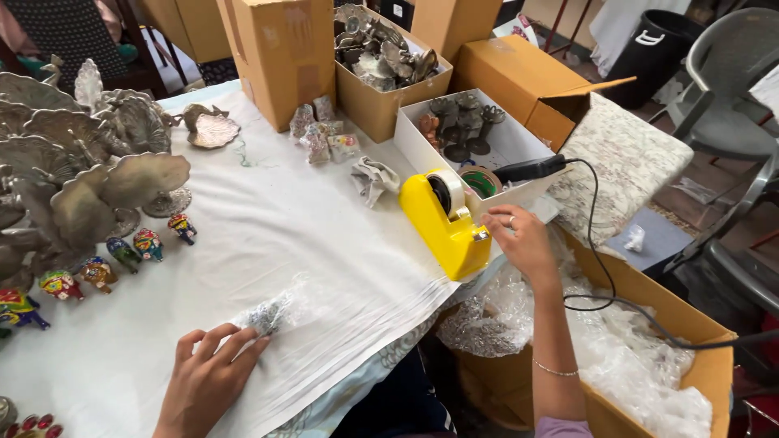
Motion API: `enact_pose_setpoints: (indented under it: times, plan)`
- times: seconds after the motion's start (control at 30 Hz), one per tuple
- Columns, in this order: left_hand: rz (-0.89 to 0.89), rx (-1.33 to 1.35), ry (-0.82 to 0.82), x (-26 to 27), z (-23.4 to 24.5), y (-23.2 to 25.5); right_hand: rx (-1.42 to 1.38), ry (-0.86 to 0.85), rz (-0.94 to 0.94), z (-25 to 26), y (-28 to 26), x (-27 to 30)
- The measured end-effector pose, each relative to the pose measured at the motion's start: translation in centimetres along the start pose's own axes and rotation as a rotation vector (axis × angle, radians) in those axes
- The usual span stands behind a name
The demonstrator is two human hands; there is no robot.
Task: Wrapping small metal figurines in bubble wrap and securing them with tape for shipment.
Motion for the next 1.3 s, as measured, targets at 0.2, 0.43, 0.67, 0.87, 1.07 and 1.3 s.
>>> enact_pose_setpoints:
  times: [0.2, 0.43, 0.67, 0.87, 1.07, 1.3]
  plan:
    - [0.006, -0.027, -0.017, -0.1, 0.3, 0.1, -0.139, -0.074, -0.013, -0.5, -1.9, -1.0]
    - [0.03, 0.007, -0.041, -0.1, 0.1, 0.0, 0.082, -0.066, -0.023, -0.6, -3.8, -1.2]
    - [0.045, -0.026, -0.06, -0.1, 0.2, 0.1, 0.235, -0.104, -0.23, -0.4, -5.8, -0.4]
    - [0.057, -0.018, -0.057, -0.2, 0.3, 0.0, 0.121, -0.063, -0.333, 0.8, -5.0, -0.6]
    - [0.059, -0.007, -0.053, -0.3, 0.9, 0.1, -0.524, 0.055, -0.38, -1.0, 2.1, 0.1]
    - [0.049, -0.011, -0.021, -0.5, 1.6, 0.4, -1.051, 0.049, -0.507, -3.0, 5.2, 2.3]
Point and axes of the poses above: each hand's wrist, its own x-axis away from the middle knuckle, its own z-axis out of the back of the hand, y = z × x, the point moved 6 cm from there along -x, towards the middle knuckle, and after that the axes turned 2 degrees about -y, right-handed, at the moved point
